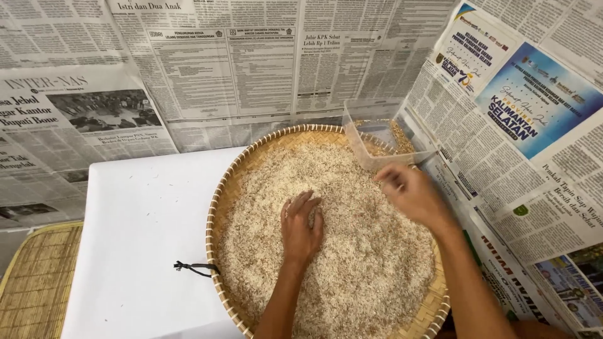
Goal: The person sits on the floor with a large round bamboo tray of rice on their lap and picks small foreign debris out of the rice by hand, placing the removed debris into a small plastic container beside the tray. They work through the rice a section at a time, raking and spreading it with their hands to uncover more debris.
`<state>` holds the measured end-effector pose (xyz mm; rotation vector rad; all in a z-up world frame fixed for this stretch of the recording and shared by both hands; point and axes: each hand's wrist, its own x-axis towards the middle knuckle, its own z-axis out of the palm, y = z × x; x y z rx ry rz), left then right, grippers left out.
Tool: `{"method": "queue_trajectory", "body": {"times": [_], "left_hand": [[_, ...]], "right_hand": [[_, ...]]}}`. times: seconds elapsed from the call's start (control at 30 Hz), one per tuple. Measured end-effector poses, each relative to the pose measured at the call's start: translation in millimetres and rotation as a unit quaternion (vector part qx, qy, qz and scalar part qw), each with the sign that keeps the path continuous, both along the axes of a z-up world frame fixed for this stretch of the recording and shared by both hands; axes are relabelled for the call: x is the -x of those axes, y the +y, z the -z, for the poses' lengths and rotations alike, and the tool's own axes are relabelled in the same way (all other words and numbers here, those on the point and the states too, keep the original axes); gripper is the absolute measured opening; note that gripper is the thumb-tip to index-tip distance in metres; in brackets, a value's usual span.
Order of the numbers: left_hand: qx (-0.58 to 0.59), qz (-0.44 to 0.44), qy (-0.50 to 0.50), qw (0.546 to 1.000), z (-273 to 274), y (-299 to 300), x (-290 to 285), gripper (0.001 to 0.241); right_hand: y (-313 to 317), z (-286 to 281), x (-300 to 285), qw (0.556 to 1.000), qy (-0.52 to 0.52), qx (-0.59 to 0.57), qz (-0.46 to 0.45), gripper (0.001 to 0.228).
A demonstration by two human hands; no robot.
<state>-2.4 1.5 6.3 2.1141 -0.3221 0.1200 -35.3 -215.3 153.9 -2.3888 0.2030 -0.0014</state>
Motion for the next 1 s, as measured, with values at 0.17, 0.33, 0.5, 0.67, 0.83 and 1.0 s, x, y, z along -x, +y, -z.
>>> {"method": "queue_trajectory", "body": {"times": [0.17,0.33,0.5,0.67,0.83,1.0], "left_hand": [[0.002,-0.007,0.005,1.000,-2.1,-2.1,2.7,0.027],[-0.006,-0.007,0.003,1.000,17.4,-1.0,-5.9,0.027],[-0.128,0.047,-0.039,0.990,-6.5,15.4,-3.7,0.031],[-0.230,0.057,-0.033,0.971,-15.8,30.6,-2.1,0.041],[-0.278,0.035,-0.027,0.960,-2.3,26.2,-8.9,0.044],[-0.242,0.041,0.024,0.969,-4.0,26.4,-6.1,0.059]], "right_hand": [[-8.5,9.5,-1.7,0.999,-0.027,-0.039,0.017,0.031],[41.2,20.6,7.9,0.986,0.152,0.017,-0.061,0.038],[98.2,26.7,23.1,0.954,0.204,0.082,-0.203,0.019],[93.9,77.4,13.7,0.951,0.125,0.149,-0.241,0.015],[77.2,53.1,8.4,0.971,0.157,0.046,-0.176,0.016],[67.7,-2.6,5.0,0.992,0.091,-0.004,-0.086,0.024]]}}
